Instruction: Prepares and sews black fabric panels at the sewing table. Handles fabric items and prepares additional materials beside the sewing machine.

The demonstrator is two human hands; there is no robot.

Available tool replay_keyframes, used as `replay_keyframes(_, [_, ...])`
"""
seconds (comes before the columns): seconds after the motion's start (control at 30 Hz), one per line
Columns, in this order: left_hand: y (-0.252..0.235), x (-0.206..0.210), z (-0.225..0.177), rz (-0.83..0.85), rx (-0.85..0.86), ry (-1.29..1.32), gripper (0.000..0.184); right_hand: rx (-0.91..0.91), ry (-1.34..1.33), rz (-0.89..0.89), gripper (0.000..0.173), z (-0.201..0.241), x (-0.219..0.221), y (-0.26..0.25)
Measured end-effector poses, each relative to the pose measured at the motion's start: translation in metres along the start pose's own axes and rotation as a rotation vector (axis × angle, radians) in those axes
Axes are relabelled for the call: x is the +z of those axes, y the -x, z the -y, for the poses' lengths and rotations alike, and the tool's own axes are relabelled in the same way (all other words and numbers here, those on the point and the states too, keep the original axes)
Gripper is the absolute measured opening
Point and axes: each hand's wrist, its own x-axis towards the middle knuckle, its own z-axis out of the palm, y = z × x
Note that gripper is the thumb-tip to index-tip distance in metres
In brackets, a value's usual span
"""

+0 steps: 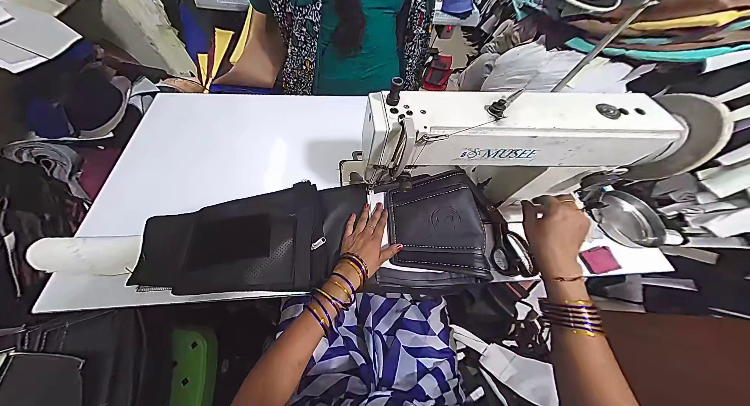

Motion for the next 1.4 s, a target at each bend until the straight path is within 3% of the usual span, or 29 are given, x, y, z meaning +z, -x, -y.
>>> replay_keyframes(0.2, [0.011,0.010,-0.007,-0.019,0.003,-0.016,0.085,0.053,0.111,-0.052,0.030,-0.003,0.039,0.011])
replay_keyframes(0.37, [0.023,0.016,-0.015,-0.008,-0.006,-0.001,0.086,-0.026,0.030,0.022,0.023,-0.002,0.013,0.007])
replay_keyframes(0.43, [0.019,0.013,-0.015,-0.027,-0.015,0.027,0.086,-0.177,-0.149,0.049,0.021,0.022,-0.010,0.020])
replay_keyframes(0.53, [0.020,0.003,-0.009,-0.017,0.017,0.124,0.080,-0.592,-0.436,0.176,0.024,0.083,-0.015,0.085])
replay_keyframes(0.63, [0.045,-0.026,0.010,0.153,0.215,0.128,0.058,-0.807,-0.463,0.276,0.020,0.120,0.010,0.135])
replay_keyframes(0.7, [0.062,-0.020,0.030,0.193,0.378,0.064,0.052,-0.810,-0.441,0.220,0.021,0.120,0.025,0.139])
replay_keyframes(0.83, [0.067,0.008,0.057,-0.032,0.514,-0.004,0.058,-0.815,-0.427,0.250,0.030,0.118,0.035,0.123])
replay_keyframes(1.0, [0.042,0.003,0.065,-0.160,0.536,0.100,0.035,-0.857,-0.395,0.240,0.029,0.121,0.048,0.098])
replay_keyframes(1.4, [-0.003,-0.032,0.081,-0.031,0.456,-0.022,0.038,-0.840,-0.410,0.193,0.027,0.146,0.076,0.056])
